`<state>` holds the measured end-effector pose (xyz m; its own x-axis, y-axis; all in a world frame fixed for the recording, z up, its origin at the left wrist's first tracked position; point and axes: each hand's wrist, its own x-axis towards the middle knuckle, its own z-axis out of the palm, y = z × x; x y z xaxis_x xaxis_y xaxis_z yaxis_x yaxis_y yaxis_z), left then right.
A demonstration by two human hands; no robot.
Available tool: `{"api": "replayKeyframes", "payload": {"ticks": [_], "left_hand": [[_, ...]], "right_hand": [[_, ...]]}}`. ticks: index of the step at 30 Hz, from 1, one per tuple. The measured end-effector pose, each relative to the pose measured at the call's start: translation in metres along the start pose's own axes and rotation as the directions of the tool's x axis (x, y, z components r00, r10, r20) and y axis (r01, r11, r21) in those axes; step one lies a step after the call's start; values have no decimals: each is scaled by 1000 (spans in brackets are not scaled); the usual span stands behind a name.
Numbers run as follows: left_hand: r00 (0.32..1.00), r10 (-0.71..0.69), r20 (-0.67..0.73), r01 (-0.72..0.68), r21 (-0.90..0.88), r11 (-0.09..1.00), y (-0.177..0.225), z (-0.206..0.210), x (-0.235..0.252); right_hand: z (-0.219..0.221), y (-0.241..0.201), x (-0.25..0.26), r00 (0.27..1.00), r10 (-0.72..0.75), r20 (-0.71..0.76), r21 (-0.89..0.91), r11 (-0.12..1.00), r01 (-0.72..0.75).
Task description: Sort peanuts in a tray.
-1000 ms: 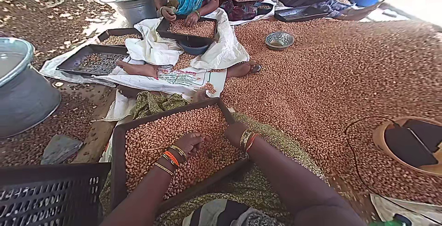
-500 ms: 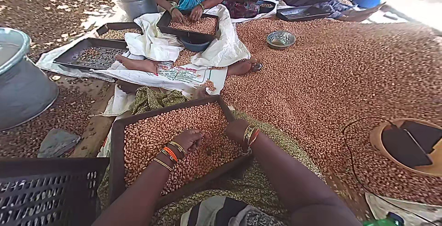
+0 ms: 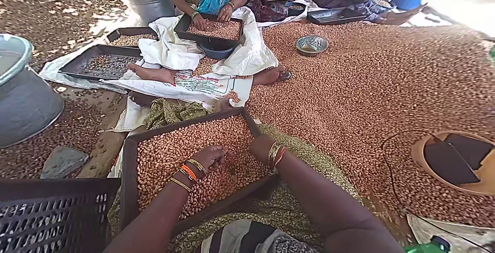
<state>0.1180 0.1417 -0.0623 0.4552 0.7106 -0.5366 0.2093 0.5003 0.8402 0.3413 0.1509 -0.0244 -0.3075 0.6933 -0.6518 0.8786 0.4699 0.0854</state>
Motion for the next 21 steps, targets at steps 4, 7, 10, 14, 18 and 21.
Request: {"api": "replayKeyframes", "payload": {"ticks": [4,7,10,14,18,21], "left_hand": [[1000,-7,-18,6,-15,1000,2,3,-3],[995,-59,-76,54,-60,997,3,12,-4],[990,-133,-50,121,-193,974,3,20,-5],[989,-134,67,145,-209,967,4,19,-8],[994,-100,-36,96,-97,991,10,14,-9],[995,-35,-89,31,-42,999,11,8,-8]], "right_hand": [[-2,23,5,993,-74,-86,167,982,88],[2,27,3,922,-195,-335,358,879,316],[-1,15,-6,824,-239,-513,442,750,493],[-3,18,-10,958,-268,-104,225,932,285],[9,15,3,899,-436,44,191,887,421],[16,18,19,918,-337,-211,214,900,380]]}}
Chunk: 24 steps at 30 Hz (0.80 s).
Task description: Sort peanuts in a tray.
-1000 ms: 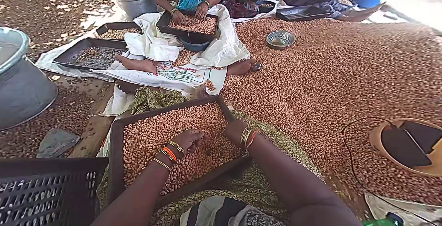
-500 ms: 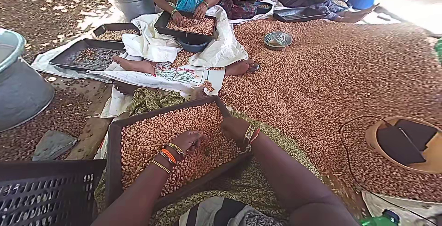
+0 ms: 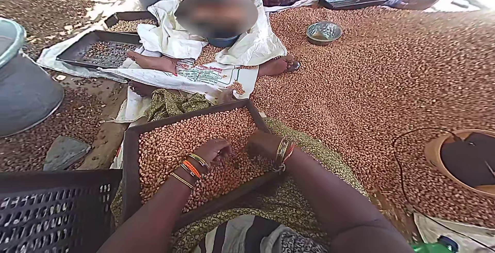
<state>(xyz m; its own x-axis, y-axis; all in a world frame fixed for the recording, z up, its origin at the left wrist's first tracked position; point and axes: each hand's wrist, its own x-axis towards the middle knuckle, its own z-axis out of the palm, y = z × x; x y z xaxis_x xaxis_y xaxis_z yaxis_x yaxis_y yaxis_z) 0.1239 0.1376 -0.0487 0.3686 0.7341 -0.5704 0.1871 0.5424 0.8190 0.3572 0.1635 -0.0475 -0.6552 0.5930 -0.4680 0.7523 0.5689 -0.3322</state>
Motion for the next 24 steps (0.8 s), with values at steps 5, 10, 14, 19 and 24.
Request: {"api": "replayKeyframes", "payload": {"ticks": [5,10,14,19,24], "left_hand": [[997,42,-61,-46,-59,997,1,-8,2],[993,102,-64,-104,-32,994,3,-17,3],[991,99,-95,-106,-76,991,8,-19,-1],[983,105,-151,-120,-90,989,12,-22,-6],[986,125,-108,-132,-58,990,11,-21,-6]], "right_hand": [[-2,-17,-2,972,-147,-181,160,971,177],[33,-70,15,776,-572,-266,169,765,622],[41,-74,29,870,-453,-193,-24,889,458],[17,-56,18,995,-68,-76,-65,996,63],[19,-74,8,933,-331,-143,61,938,342]]}}
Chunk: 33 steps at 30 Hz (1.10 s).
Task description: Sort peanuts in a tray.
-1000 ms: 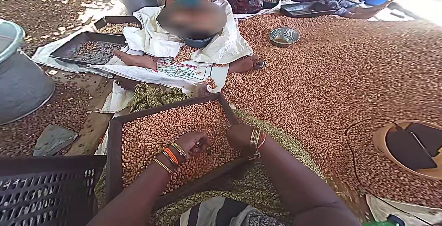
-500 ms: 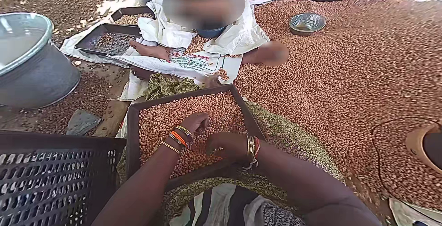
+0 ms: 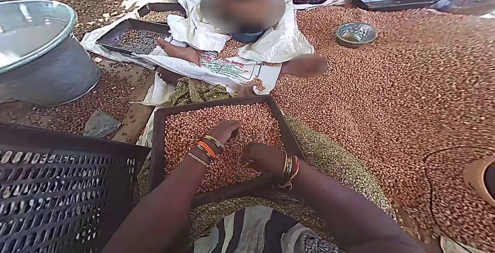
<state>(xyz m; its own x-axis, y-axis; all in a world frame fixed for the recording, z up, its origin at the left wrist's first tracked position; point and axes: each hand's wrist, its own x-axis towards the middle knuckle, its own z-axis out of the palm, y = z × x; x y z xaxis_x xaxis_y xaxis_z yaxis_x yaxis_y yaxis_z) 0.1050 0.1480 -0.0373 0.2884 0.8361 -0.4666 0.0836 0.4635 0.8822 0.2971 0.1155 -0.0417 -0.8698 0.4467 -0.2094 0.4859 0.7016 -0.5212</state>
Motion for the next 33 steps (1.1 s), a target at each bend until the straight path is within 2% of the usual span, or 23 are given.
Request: {"api": "replayKeyframes", "payload": {"ticks": [1,3,7,11,13,14,15,17,18,19,20,21,22,23,24,25,27,28,31,33], "left_hand": [[1000,-1,19,1,13,1000,1,1,-1],[999,-3,52,1,32,999,1,2,-3],[998,-23,61,19,57,998,1,2,-4],[998,-63,-2,63,31,998,4,3,-7],[993,-116,-20,117,43,992,2,5,-6],[990,-142,-10,143,50,988,-1,6,-5],[986,-167,3,166,39,985,-4,8,-5],[983,-166,81,171,-52,984,-8,8,-4],[982,-137,127,152,-117,981,-8,5,-4],[981,-104,162,130,-161,978,-6,2,-5],[984,-78,162,110,-198,974,-2,-2,-7],[988,-59,139,91,-233,968,1,-5,-8],[994,-47,96,70,-251,966,4,-8,-10],[998,-42,39,51,-254,966,7,-11,-10],[999,-42,-12,38,-246,968,8,-12,-9],[998,-40,-47,28,-233,972,7,-14,-6],[997,-33,-73,18,-203,979,5,-14,-3],[997,-28,-67,16,-173,985,3,-13,-2],[1000,-20,-16,18,-100,995,0,-8,-2],[999,6,35,-4,-64,998,-2,-9,-2]], "right_hand": [[7,-5,6,993,-114,11,62,992,113],[19,-15,17,982,-167,87,83,984,160],[20,-9,22,988,-68,140,28,998,64],[-2,19,7,990,119,79,36,992,-122],[-18,22,-4,976,202,-78,80,977,-196],[-22,19,-9,947,209,-244,147,973,-177],[-21,15,-11,881,201,-429,236,966,-106],[-15,8,-5,722,179,-668,359,928,102],[-12,8,-1,651,179,-738,352,925,145],[-9,9,2,605,194,-773,330,936,122],[-6,11,5,604,221,-766,332,940,76],[-3,12,5,660,245,-710,354,935,34],[-1,10,5,751,221,-622,364,931,27],[4,8,7,844,128,-521,335,940,65],[11,4,10,907,-14,-422,274,951,142],[20,1,15,935,-154,-320,208,951,228],[34,-6,24,932,-337,-136,88,933,350],[35,-9,24,935,-352,-41,78,932,354],[19,0,13,938,-299,176,144,950,276],[3,15,-3,935,-197,296,117,979,169]]}}
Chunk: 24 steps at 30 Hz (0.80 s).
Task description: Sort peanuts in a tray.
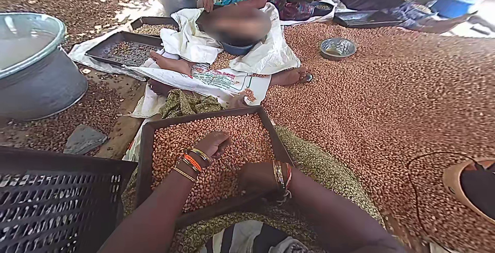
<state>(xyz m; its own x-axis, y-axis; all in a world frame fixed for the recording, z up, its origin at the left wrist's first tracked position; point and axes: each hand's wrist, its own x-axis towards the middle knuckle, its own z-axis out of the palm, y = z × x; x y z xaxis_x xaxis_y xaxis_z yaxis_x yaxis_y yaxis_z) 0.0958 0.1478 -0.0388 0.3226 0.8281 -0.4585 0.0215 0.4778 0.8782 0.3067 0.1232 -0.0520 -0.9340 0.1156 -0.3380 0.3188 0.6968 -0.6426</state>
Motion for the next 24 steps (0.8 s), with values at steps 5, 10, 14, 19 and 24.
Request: {"api": "replayKeyframes", "payload": {"ticks": [5,10,14,19,24], "left_hand": [[999,-7,32,5,89,996,0,0,1],[993,-30,110,15,141,990,-3,4,3],[993,-37,115,19,158,987,-4,2,3],[995,-11,94,-8,195,981,-2,-3,2],[998,-19,62,2,266,964,0,-5,2]], "right_hand": [[-29,12,-40,898,435,59,-69,900,-431],[-29,18,-9,831,506,-231,-19,852,-524],[-22,24,10,787,584,-199,7,804,-595],[-26,37,-9,808,522,-272,145,852,-502],[-29,27,-19,748,536,-391,306,842,-444]]}}
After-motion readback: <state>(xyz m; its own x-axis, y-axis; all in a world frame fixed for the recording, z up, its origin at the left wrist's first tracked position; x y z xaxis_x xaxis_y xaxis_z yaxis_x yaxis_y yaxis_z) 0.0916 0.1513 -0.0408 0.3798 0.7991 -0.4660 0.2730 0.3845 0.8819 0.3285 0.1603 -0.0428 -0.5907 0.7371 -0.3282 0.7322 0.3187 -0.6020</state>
